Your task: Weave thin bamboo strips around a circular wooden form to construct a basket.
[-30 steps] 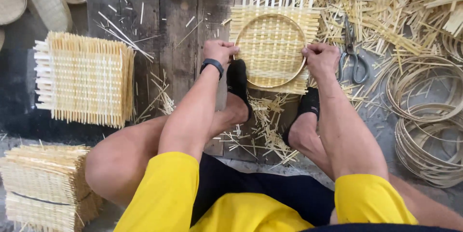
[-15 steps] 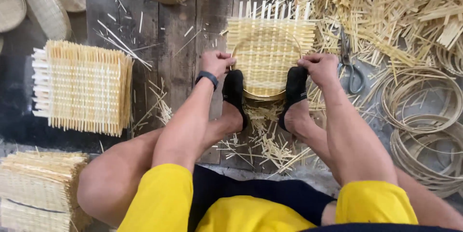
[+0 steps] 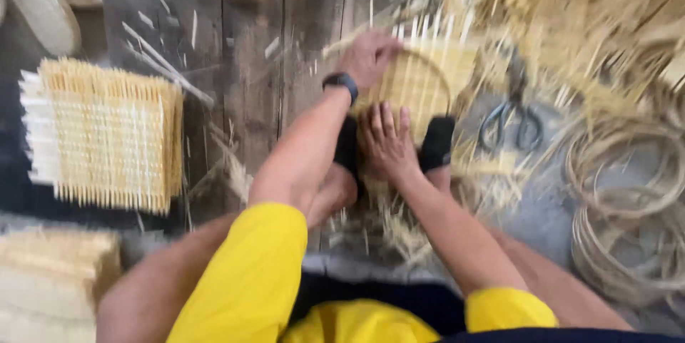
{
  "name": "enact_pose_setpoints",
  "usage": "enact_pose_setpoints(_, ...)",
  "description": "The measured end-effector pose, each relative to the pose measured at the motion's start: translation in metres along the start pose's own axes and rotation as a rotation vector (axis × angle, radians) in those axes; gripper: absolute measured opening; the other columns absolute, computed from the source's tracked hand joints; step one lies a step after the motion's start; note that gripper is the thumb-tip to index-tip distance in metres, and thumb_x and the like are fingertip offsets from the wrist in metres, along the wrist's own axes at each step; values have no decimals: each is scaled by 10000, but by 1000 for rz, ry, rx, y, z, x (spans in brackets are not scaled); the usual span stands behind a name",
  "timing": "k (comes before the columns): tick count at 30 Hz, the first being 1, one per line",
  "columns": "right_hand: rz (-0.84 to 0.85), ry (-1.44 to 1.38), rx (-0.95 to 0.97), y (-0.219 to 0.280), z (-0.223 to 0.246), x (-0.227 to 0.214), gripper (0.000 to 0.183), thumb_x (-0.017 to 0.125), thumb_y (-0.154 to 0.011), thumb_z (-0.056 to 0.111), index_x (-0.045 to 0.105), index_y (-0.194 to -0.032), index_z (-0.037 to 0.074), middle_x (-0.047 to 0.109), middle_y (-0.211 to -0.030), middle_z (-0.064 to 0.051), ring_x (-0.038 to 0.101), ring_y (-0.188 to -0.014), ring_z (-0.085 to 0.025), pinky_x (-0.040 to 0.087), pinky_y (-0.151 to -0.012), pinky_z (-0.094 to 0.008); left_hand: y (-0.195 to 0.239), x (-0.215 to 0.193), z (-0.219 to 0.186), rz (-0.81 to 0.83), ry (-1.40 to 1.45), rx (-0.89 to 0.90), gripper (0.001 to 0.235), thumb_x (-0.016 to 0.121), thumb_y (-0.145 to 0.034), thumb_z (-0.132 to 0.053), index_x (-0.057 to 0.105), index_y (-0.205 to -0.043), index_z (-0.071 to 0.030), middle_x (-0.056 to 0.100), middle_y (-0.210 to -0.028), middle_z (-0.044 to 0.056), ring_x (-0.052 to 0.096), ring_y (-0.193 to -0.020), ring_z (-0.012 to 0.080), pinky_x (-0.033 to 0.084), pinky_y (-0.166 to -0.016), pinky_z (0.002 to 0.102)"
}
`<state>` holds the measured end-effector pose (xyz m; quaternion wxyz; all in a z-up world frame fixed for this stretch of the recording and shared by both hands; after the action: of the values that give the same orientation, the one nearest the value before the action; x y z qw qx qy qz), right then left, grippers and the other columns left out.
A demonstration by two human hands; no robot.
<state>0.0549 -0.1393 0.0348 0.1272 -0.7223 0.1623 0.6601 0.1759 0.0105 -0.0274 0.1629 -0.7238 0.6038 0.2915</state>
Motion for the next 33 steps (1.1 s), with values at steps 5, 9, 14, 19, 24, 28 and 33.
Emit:
enact_pose_setpoints(5,-115,-267,193,-69,-131,-18,542,660,-909,221,566,-1414,47,560,-1361,-199,500,-1291,-383,410,-1066,-580,-23,-14,-16,-65,-24,143,268,561,-1012,-335,790,-1090,-218,725,-1182,123,675,-1084,321,533,-926,430)
enact_pose_setpoints(9,-435,-793,323,-78,-185,30,157,670,-1057,183,738,-1178,109,744,-1101,-129,694,-1000,-342,562,-854,-445,-18,-2,6,-20,49,-30,293,585,-999,-398,784,-1088,-201,766,-1020,108,717,-925,274,560,-797,399)
enact_pose_setpoints(14,-121,-1015,624,-74,-196,72,242,688,-1011,239,761,-901,37,662,-691,-163,628,-607,-292,509,-591,-417,-23,4,25,60,108,-279,363,662,-951,-466,802,-1029,-140,771,-917,152,737,-822,247,565,-770,390)
enact_pose_setpoints(19,-5,-1058,724,-65,-251,119,443,709,-1124,299,698,-843,-43,610,-734,-213,555,-614,-230,460,-586,-393,-50,12,55,36,102,-228,421,716,-952,-497,812,-1003,-90,774,-945,182,711,-894,260,545,-851,391)
enact_pose_setpoints(24,152,-706,588,25,-292,-79,341,581,-1115,355,737,-1099,52,720,-960,-148,685,-851,-267,552,-810,-423,-19,-43,-26,21,279,38,530,990,-745,-319,759,-1185,-133,797,-1136,95,761,-989,208,617,-881,316)
enact_pose_setpoints(28,281,-358,566,129,-297,-126,322,621,-1025,358,794,-1144,114,756,-985,-169,695,-886,-299,566,-830,-455,41,-81,-118,-151,-50,339,457,902,-895,-303,673,-1273,-190,748,-1151,29,727,-923,170,622,-772,314)
enact_pose_setpoints(33,597,-822,963,224,-292,60,388,658,-942,396,761,-1218,143,810,-961,-138,730,-817,-312,626,-757,-451,130,-7,-97,169,-499,543,455,689,-849,-65,607,-1289,-146,649,-1122,61,619,-1050,223,500,-974,402)
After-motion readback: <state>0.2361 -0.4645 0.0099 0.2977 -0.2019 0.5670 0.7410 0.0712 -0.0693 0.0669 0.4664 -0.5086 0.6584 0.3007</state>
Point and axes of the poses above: each hand's wrist, its own y-axis away from the middle knuckle, its own x-axis out of the palm, z = x × y, the point moved 7 cm from there along -y, towards the middle knuckle
